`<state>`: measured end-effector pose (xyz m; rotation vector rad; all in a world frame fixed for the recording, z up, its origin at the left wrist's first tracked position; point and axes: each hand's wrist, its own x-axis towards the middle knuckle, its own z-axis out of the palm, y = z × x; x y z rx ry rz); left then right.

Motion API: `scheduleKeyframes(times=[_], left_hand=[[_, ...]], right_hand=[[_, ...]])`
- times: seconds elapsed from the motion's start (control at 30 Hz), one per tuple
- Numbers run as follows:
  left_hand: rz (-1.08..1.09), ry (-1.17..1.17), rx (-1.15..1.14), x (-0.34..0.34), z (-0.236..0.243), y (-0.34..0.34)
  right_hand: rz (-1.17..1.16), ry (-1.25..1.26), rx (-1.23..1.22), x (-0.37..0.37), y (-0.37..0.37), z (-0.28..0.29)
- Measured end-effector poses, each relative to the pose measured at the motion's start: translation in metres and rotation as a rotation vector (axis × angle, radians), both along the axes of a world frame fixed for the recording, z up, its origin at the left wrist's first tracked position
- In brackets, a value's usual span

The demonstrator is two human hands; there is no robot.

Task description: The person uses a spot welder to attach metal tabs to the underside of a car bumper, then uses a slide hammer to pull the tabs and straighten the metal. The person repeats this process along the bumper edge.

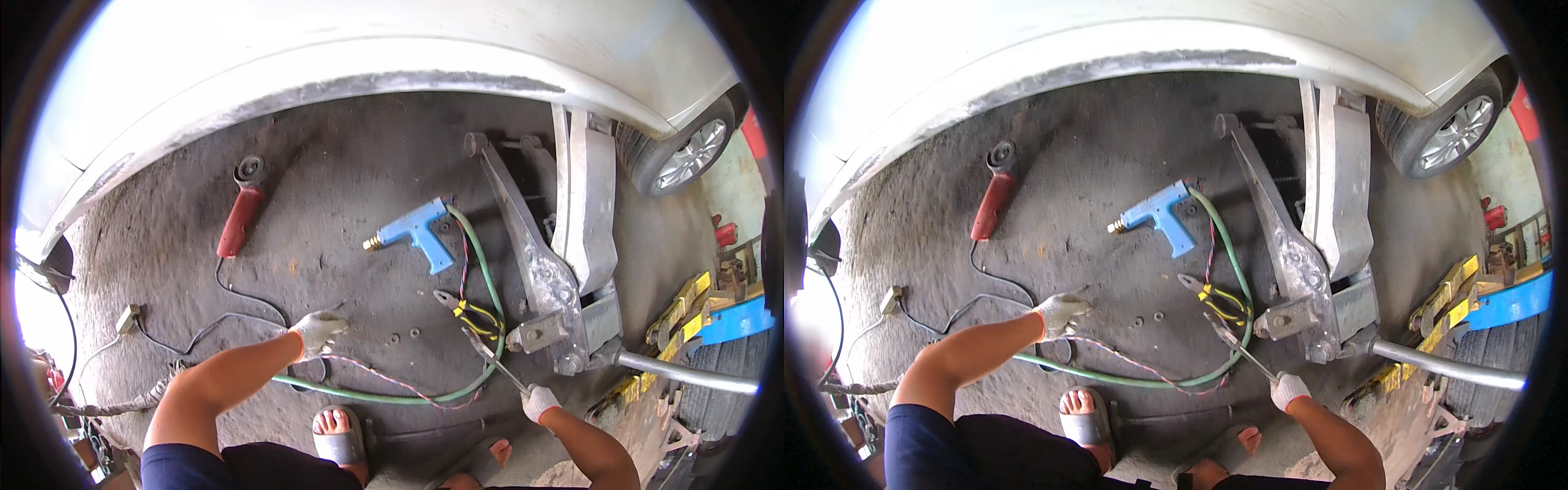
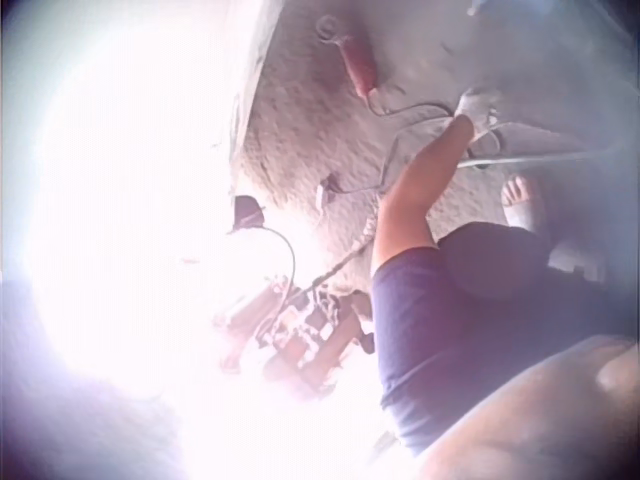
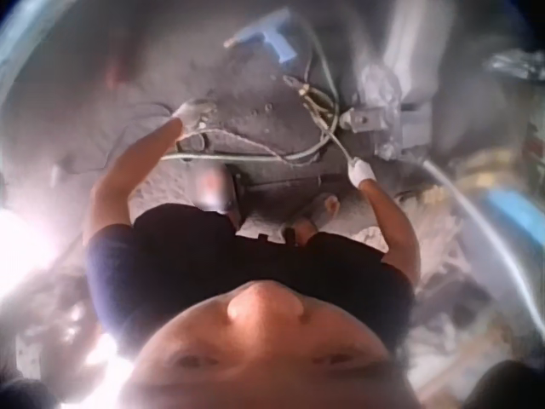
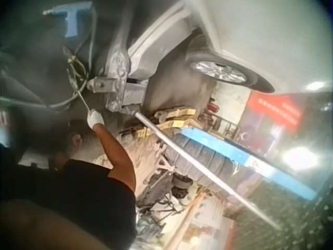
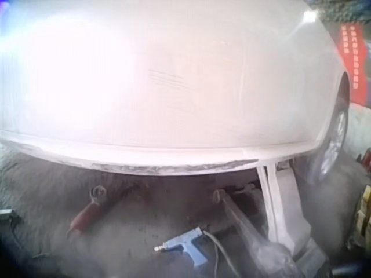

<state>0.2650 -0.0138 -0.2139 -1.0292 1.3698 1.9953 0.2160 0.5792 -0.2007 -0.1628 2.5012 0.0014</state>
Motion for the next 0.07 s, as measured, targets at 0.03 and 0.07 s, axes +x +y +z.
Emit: scheduleKeyframes(times=[0.03,0.07], left_hand=[[-0.014,-0.020,-0.029,0.003,0.003,0.006],[-0.018,-0.047,-0.011,0.015,-0.002,0.017]], right_hand=[[0.005,-0.009,0.013,0.010,0.009,0.002],[0.074,-0.055,0.088,0.005,0.014,-0.004]])
